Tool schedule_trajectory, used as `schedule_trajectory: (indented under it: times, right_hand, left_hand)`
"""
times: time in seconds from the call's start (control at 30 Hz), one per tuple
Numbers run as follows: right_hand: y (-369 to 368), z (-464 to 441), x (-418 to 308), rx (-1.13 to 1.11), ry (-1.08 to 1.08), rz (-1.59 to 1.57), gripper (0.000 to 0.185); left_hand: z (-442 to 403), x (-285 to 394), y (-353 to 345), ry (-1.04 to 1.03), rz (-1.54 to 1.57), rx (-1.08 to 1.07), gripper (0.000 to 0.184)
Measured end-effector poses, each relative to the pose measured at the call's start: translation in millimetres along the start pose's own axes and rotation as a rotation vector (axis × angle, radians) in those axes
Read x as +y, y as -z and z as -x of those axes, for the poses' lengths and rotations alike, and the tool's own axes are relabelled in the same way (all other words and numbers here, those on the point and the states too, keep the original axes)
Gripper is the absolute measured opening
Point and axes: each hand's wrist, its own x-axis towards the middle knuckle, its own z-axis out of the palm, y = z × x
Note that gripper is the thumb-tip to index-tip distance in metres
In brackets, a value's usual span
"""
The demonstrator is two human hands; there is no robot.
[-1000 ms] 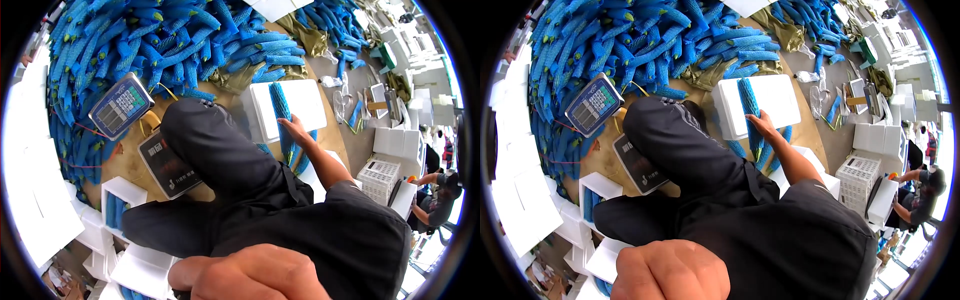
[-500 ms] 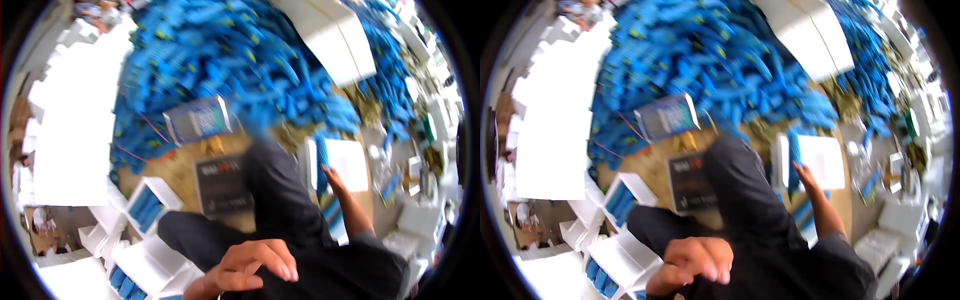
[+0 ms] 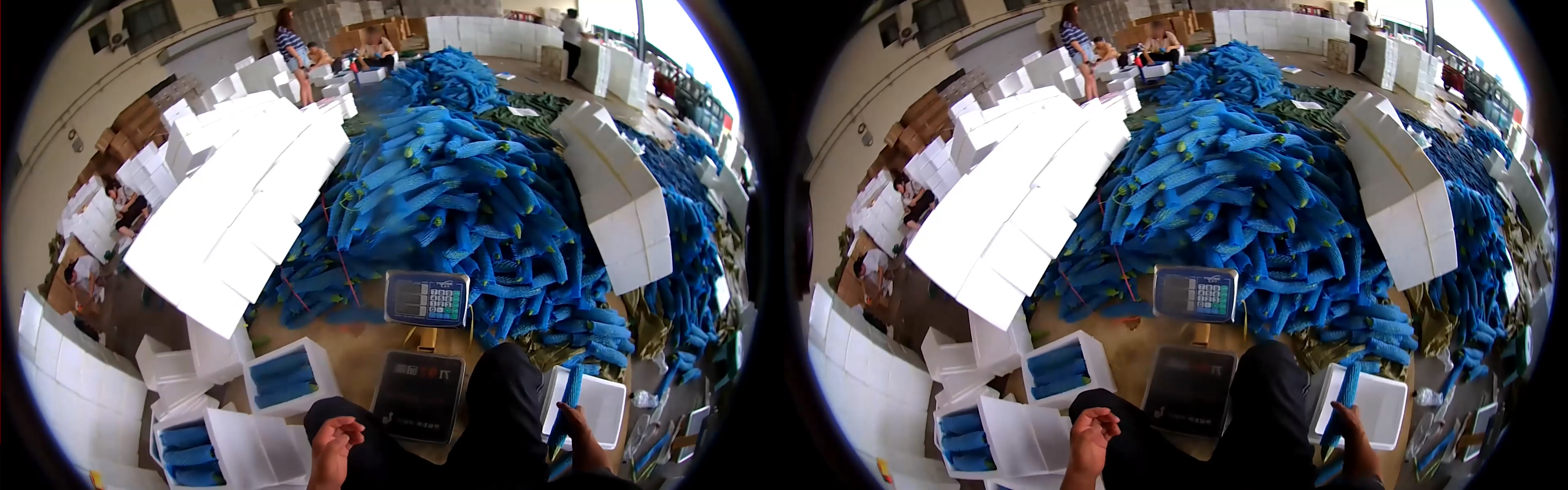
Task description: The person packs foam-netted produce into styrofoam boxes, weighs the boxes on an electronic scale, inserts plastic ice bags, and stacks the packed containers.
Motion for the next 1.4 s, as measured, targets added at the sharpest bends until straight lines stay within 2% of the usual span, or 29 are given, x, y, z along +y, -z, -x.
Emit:
schedule_trajectory:
  times: [0.03, 0.13, 0.17, 0.2, 0.27, 0.3, 0.33, 0.4, 0.43, 0.5, 0.53, 0.57, 0.67, 0.8, 0.87, 1.03, 1.07, 1.1, 1.13, 1.17, 1.27, 1.3, 1.33, 1.37, 1.4]
  right_hand:
    - [-4.8, 0.9, -1.7, 0.053, 0.01, -0.043, 0.046]
    - [-6.9, 5.0, -1.4, -0.165, 0.114, -0.345, 0.035]
    - [-3.8, 26.1, -13.4, -0.223, 0.159, -0.246, 0.027]
    - [-0.7, 42.6, -16.8, -0.352, 0.262, -0.219, 0.029]
    - [0.3, 64.8, -21.2, -0.505, 0.462, -0.011, 0.046]
    - [5.3, 62.0, -6.6, -0.605, 0.395, -0.087, 0.054]
    - [12.3, 67.4, -2.9, -0.669, 0.341, -0.001, 0.062]
    - [20.3, 68.4, 16.7, -0.767, 0.507, 0.077, 0.071]
    - [34.9, 67.3, 37.1, -0.582, 0.419, 0.41, 0.073]
    - [64.4, 54.4, 75.9, -0.365, 0.468, 0.974, 0.07]
    - [71.7, 44.0, 93.8, -0.344, 0.613, 1.212, 0.066]
    - [78.1, 38.6, 111.8, -0.293, 0.715, 1.154, 0.056]
    - [87.7, 19.9, 130.9, -0.338, 0.814, 1.216, 0.068]
    - [92.0, 15.2, 160.1, -0.185, 1.259, 0.999, 0.068]
    - [92.0, 16.5, 169.3, -0.179, 1.243, 1.059, 0.074]
    - [87.9, 21.4, 178.9, -0.157, 1.044, 1.35, 0.09]
    - [86.0, 25.1, 167.0, -0.123, 1.031, 1.371, 0.094]
    - [83.8, 20.3, 146.6, -0.116, 0.92, 1.227, 0.067]
    - [82.9, 23.1, 130.5, -0.035, 1.014, 1.164, 0.068]
    - [78.4, 39.6, 96.8, 0.002, 0.915, 1.145, 0.068]
    - [66.8, 98.7, -11.5, 0.162, 0.96, 0.982, 0.06]
    - [69.2, 109.1, -34.8, 0.212, 0.966, 0.914, 0.063]
    - [75.9, 99.2, -43.6, 0.27, 1.08, 0.824, 0.062]
    - [80.0, 105.4, -64.5, 0.3, 1.085, 0.741, 0.061]
    - [79.0, 136.6, -103.3, 0.27, 0.998, 0.676, 0.06]
  left_hand:
    - [3.4, 2.8, 2.6, -0.003, 0.0, 0.04, 0.04]
    - [11.9, 2.9, 16.1, -0.027, -0.005, 0.063, 0.037]
    - [17.4, 1.9, 20.7, -0.057, -0.069, 0.096, 0.036]
    - [21.4, 0.5, 24.7, -0.084, -0.134, 0.125, 0.035]
    - [29.1, -4.3, 29.1, -0.117, -0.231, 0.148, 0.034]
    - [32.2, -7.8, 29.2, -0.127, -0.259, 0.147, 0.034]
    - [34.7, -11.7, 29.8, -0.139, -0.289, 0.147, 0.034]
    - [39.7, -16.7, 31.5, -0.185, -0.426, 0.133, 0.03]
    - [40.2, -13.7, 30.0, -0.21, -0.501, 0.111, 0.028]
    - [37.2, -9.3, 23.2, -0.282, -0.595, 0.084, 0.022]
    - [35.1, -6.7, 21.7, -0.288, -0.633, 0.078, 0.022]
    - [32.9, -4.6, 21.7, -0.296, -0.669, 0.072, 0.021]
    - [29.1, -6.0, 23.3, -0.321, -0.747, 0.09, 0.018]
    - [25.9, -8.3, 23.9, -0.326, -0.786, 0.086, 0.016]
    - [29.1, -8.7, 22.9, -0.328, -0.811, 0.095, 0.016]
    - [30.2, -8.1, 13.1, -0.321, -0.883, 0.116, 0.017]
    - [30.5, -4.3, 10.3, -0.314, -0.885, 0.102, 0.018]
    - [31.0, 1.8, 8.8, -0.306, -0.895, 0.086, 0.019]
    - [29.7, 7.4, 8.4, -0.298, -0.906, 0.065, 0.02]
    - [24.8, 7.4, 12.3, -0.364, -0.891, 0.057, 0.021]
    - [6.4, 13.9, 17.0, -0.515, -0.923, 0.085, 0.022]
    - [-0.4, 15.6, 19.9, -0.563, -0.972, 0.09, 0.026]
    - [-4.7, 15.9, 20.9, -0.589, -1.009, 0.102, 0.027]
    - [-7.8, 15.3, 23.4, -0.64, -1.141, 0.098, 0.028]
    - [-8.7, 13.5, 26.1, -0.69, -1.274, 0.095, 0.028]
